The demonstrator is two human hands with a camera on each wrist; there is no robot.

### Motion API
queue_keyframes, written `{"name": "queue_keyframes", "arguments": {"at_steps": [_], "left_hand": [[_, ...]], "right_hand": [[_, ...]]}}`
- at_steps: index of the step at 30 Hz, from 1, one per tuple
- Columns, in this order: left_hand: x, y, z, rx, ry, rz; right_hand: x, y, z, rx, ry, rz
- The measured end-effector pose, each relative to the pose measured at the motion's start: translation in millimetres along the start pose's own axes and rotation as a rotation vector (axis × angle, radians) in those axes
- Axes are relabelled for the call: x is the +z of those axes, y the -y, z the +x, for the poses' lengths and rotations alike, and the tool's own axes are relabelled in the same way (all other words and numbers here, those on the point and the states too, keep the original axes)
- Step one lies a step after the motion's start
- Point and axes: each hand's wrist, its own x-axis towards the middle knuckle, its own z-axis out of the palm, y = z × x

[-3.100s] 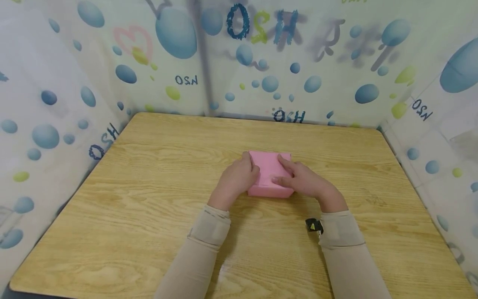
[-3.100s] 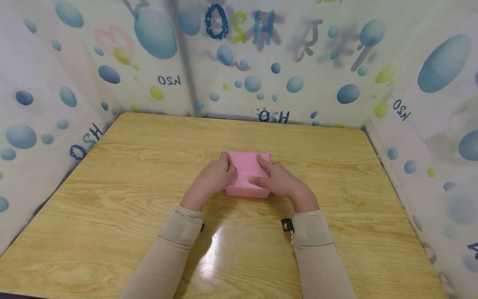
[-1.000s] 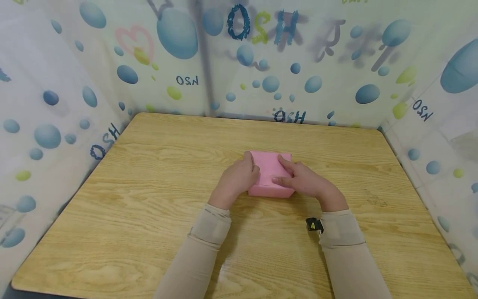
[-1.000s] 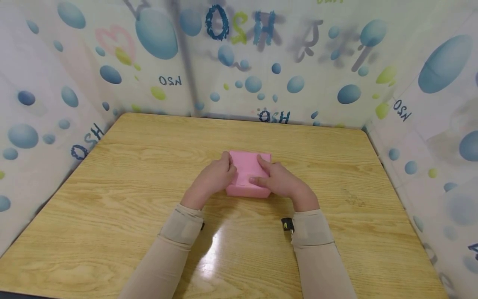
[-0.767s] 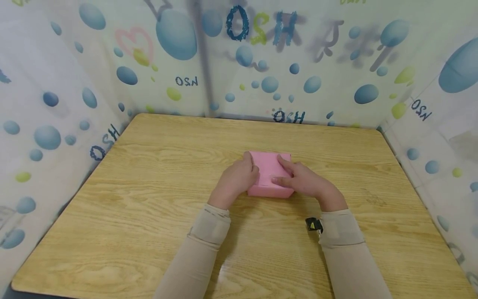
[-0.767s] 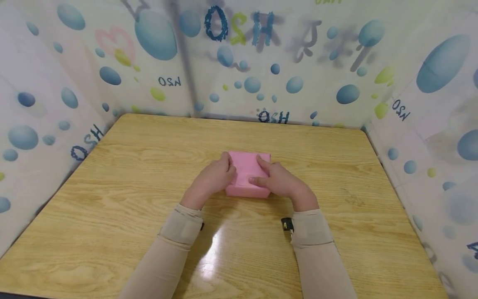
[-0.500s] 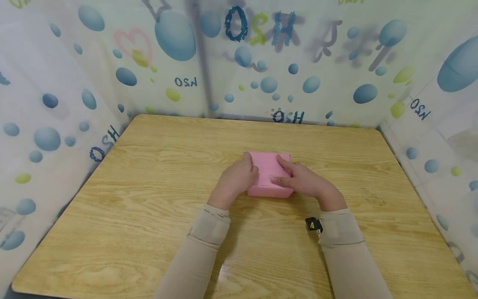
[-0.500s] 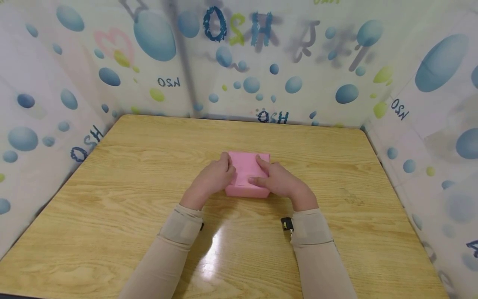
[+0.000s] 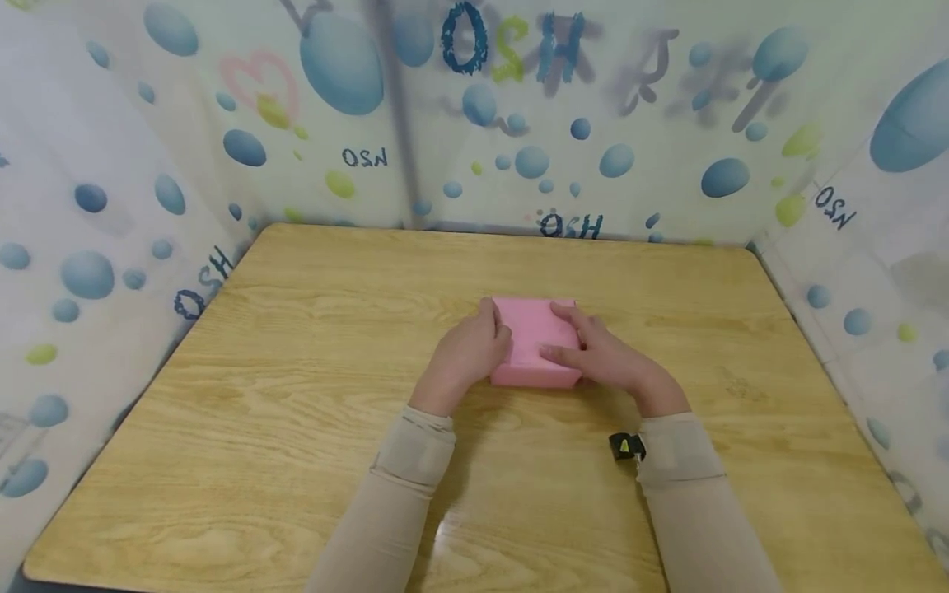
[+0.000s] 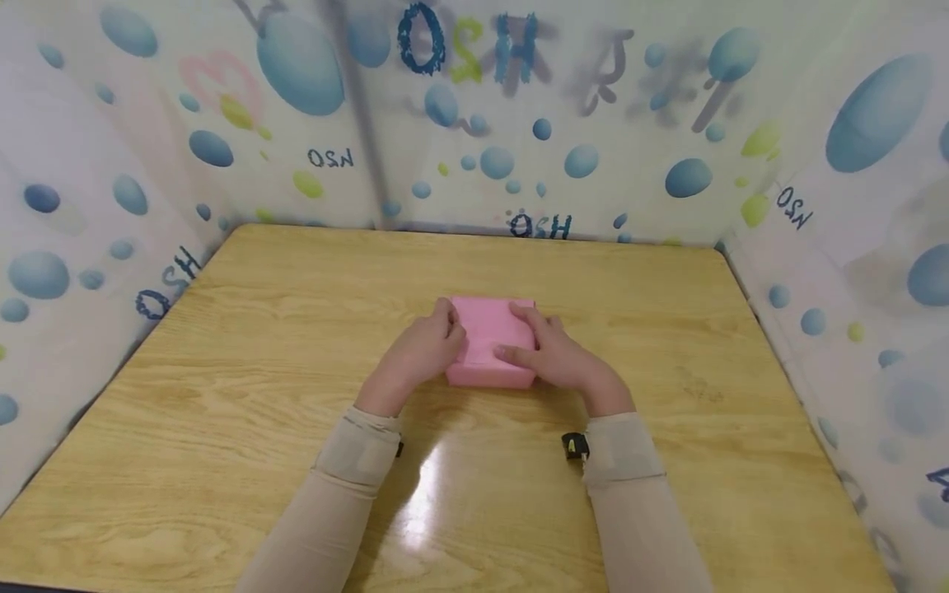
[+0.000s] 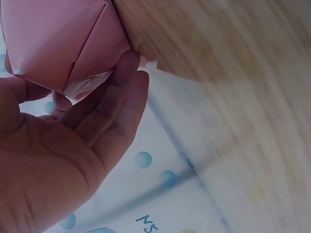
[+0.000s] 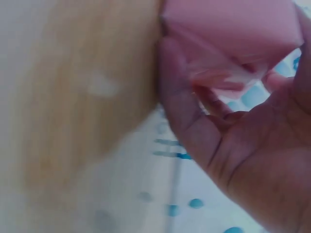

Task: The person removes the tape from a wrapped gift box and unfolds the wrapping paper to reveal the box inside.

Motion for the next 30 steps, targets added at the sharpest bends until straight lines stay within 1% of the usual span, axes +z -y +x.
{"name": "queue_keyframes", "arguments": {"at_steps": [2,4,6,8,12,16,20,25,30], "left_hand": [[-1.5,0.5,0.9,0.013,-0.020,-0.008],[-3.0,0.2,1.7,0.025,-0.035,-0.011],[-4.2,-0.8,2.6,0.037,-0.044,-0.007],[-5.0,-2.1,3.6,0.048,-0.043,-0.005],[-5.0,-3.9,4.1,0.053,-0.019,-0.005],[-4.7,-3.5,3.0,0.031,-0.010,-0.001],[-4.8,-2.3,2.3,0.024,0.011,0.017],[-7.6,-1.8,1.0,0.032,0.048,0.032],[-11.5,0.9,0.6,0.019,0.081,0.016]], "right_hand": [[-3,-1,1,-0.012,0.005,0.047],[-6,0,2,-0.023,0.007,0.069],[-9,2,2,-0.031,0.003,0.065],[-10,4,0,-0.021,0.001,0.051],[-11,4,-2,-0.012,0.008,0.039],[-10,4,-1,-0.025,0.017,0.038],[-8,5,-1,-0.013,0.026,0.041],[-6,3,-1,-0.008,0.037,0.048],[-4,2,1,-0.011,0.041,0.044]]}}
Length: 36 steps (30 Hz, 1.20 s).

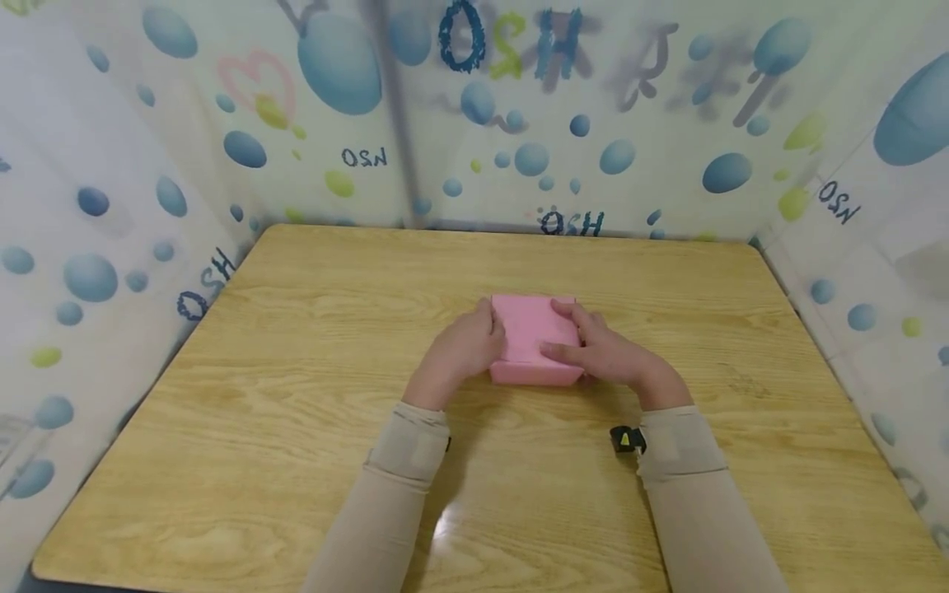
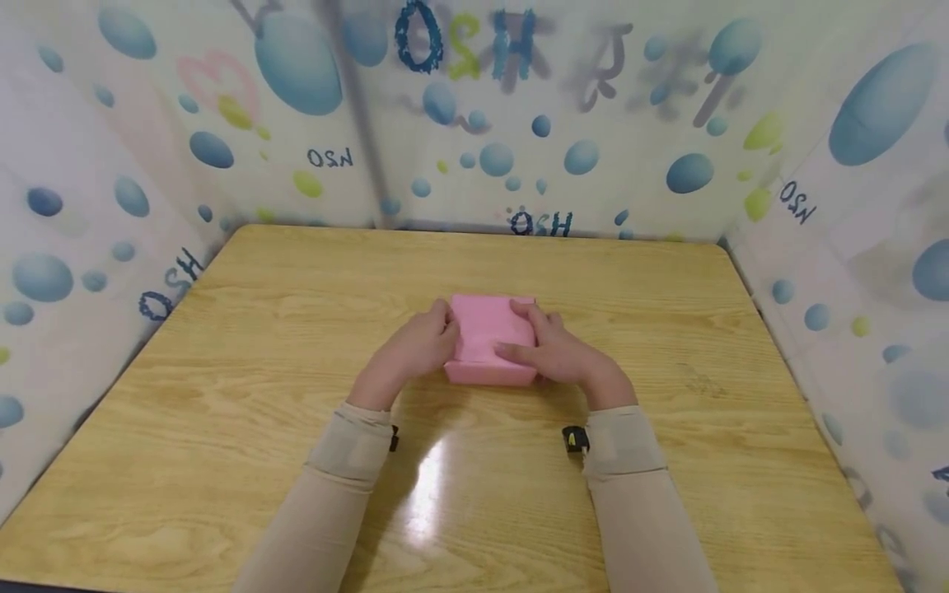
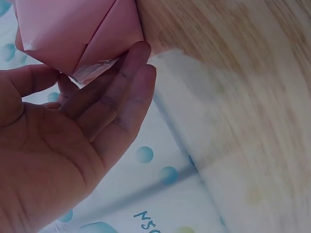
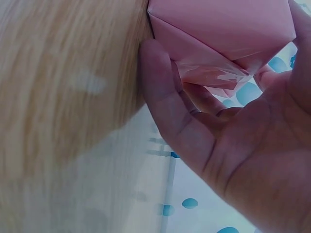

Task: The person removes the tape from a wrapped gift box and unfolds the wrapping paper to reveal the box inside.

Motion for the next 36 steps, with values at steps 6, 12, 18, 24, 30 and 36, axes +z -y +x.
{"name": "queue_keyframes", "arguments": {"at_steps": [6,12,18,24,30,36], "left_hand": [[-4.3,3.3,-1.0,0.013,0.009,-0.035],[-8.2,3.7,-2.2,0.009,0.024,-0.065],[-10.0,4.5,-2.6,-0.007,0.025,-0.071],[-10.9,3.8,-3.8,-0.010,0.026,-0.079],[-10.9,5.4,-4.1,-0.013,0.020,-0.086],[-12.6,6.7,-5.3,-0.020,0.013,-0.101]], "right_hand": [[0,1,0,0.005,-0.004,-0.024],[-1,1,0,0.009,-0.003,-0.041],[0,0,0,0.009,0.000,-0.037],[0,1,-1,0.012,0.000,-0.027],[0,1,-2,0.012,-0.002,-0.018],[0,2,-2,0.009,-0.003,-0.021]]}}
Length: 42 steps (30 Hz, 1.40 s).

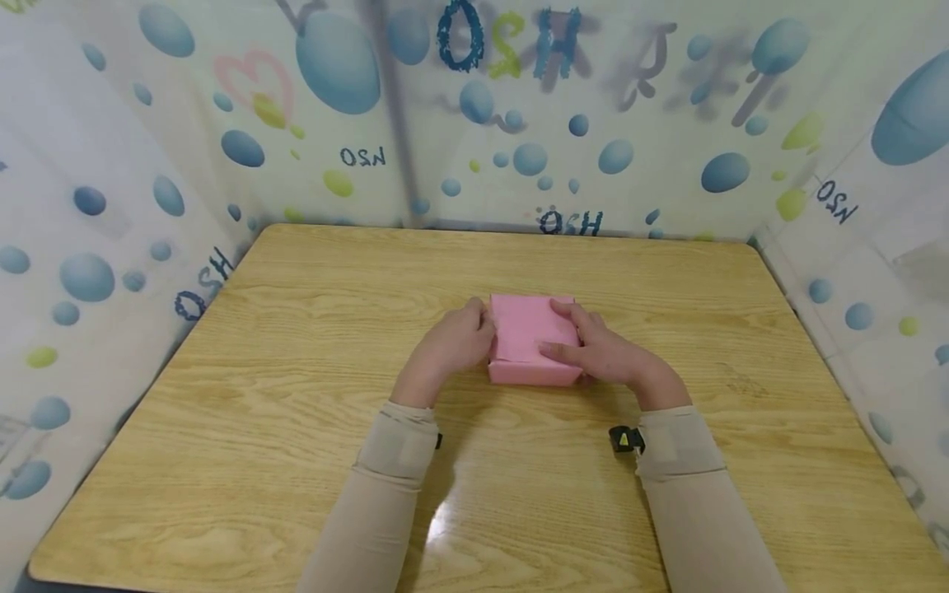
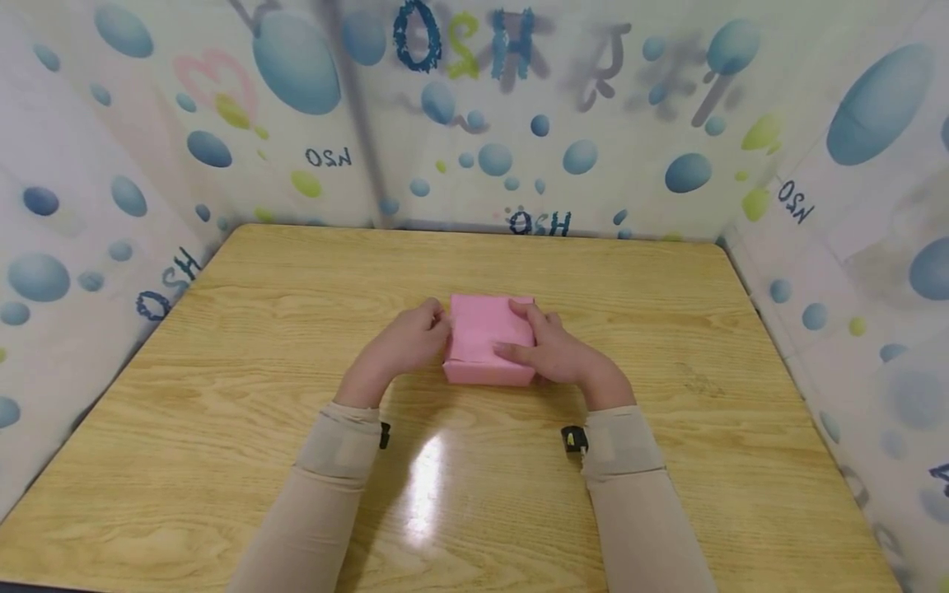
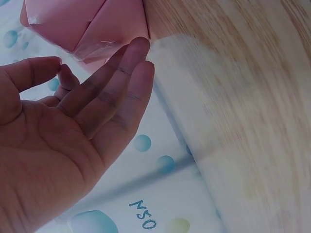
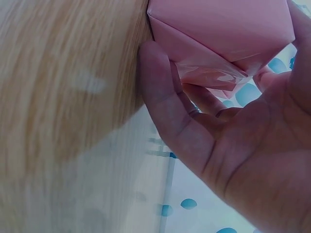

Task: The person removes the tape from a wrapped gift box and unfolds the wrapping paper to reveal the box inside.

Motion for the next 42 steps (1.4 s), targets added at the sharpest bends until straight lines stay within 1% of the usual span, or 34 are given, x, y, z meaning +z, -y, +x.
{"name": "queue_keyframes", "arguments": {"at_steps": [8,23,31,36,42], "left_hand": [[-3.5,3.0,1.0,-0.001,-0.017,0.001],[-7.2,5.3,-0.6,0.017,0.006,0.003],[-9.9,7.9,-1.0,0.003,0.021,0.000],[-11.2,11.4,-2.6,-0.002,0.019,-0.012],[-14.6,19.9,-7.6,-0.005,0.019,0.002]], "right_hand": [[-1,0,-1,0.003,-0.006,-0.001],[-1,-1,-1,0.001,-0.010,0.004],[-1,-2,0,0.004,-0.009,0.018],[-1,-2,0,0.005,-0.004,0.016],[0,-3,1,0.013,0.001,0.000]]}}
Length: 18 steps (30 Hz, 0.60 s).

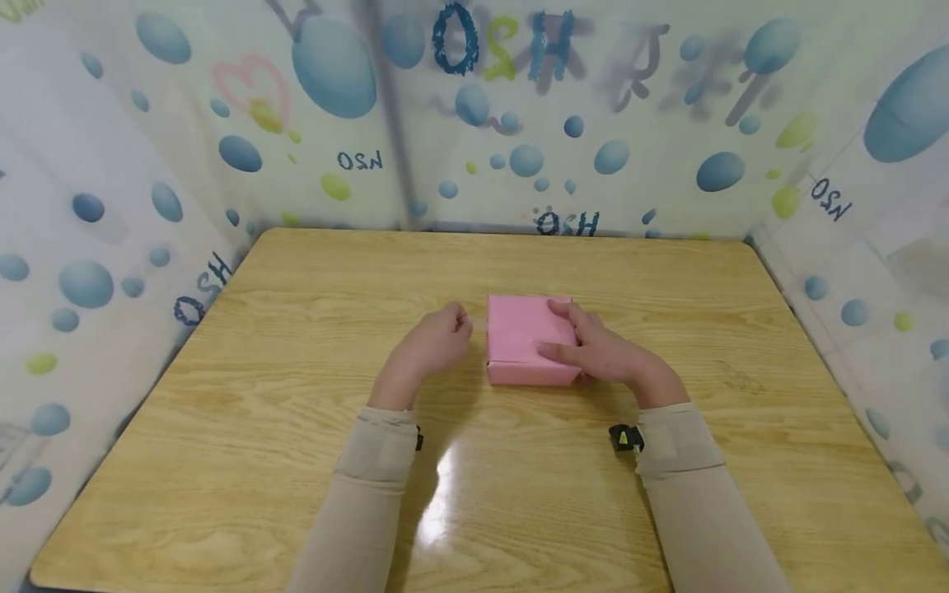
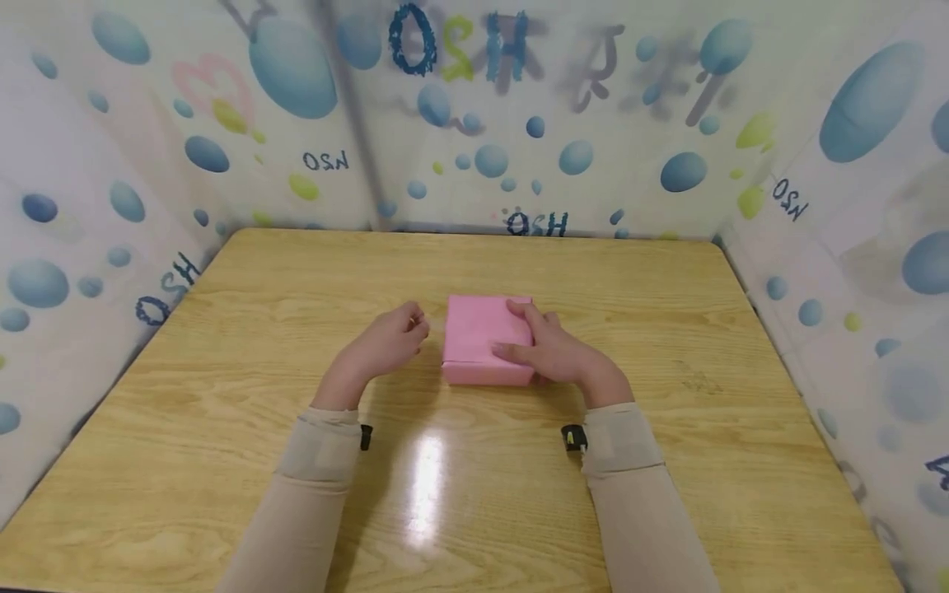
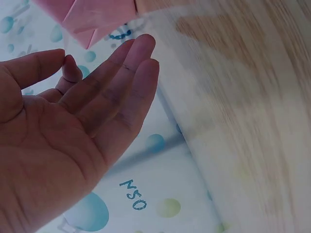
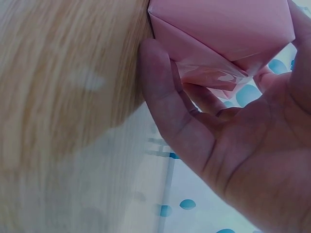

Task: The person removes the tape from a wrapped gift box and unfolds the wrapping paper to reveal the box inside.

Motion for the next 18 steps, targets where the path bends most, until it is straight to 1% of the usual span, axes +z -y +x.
{"name": "queue_keyframes", "arguments": {"at_steps": [7,10,14,18], "left_hand": [[-12.2,6.8,-6.3,-0.023,-0.043,0.053],[-16.8,6.4,-7.7,-0.039,-0.043,0.061],[-18.0,6.5,-8.2,-0.055,-0.042,0.064],[-18.5,10.4,-8.9,-0.051,-0.034,0.069]], "right_hand": [[-1,3,0,0.015,0.003,-0.003],[-1,4,-2,0.022,0.005,-0.002],[0,5,-3,0.030,0.005,0.005],[1,4,-2,0.025,0.005,0.006]]}}
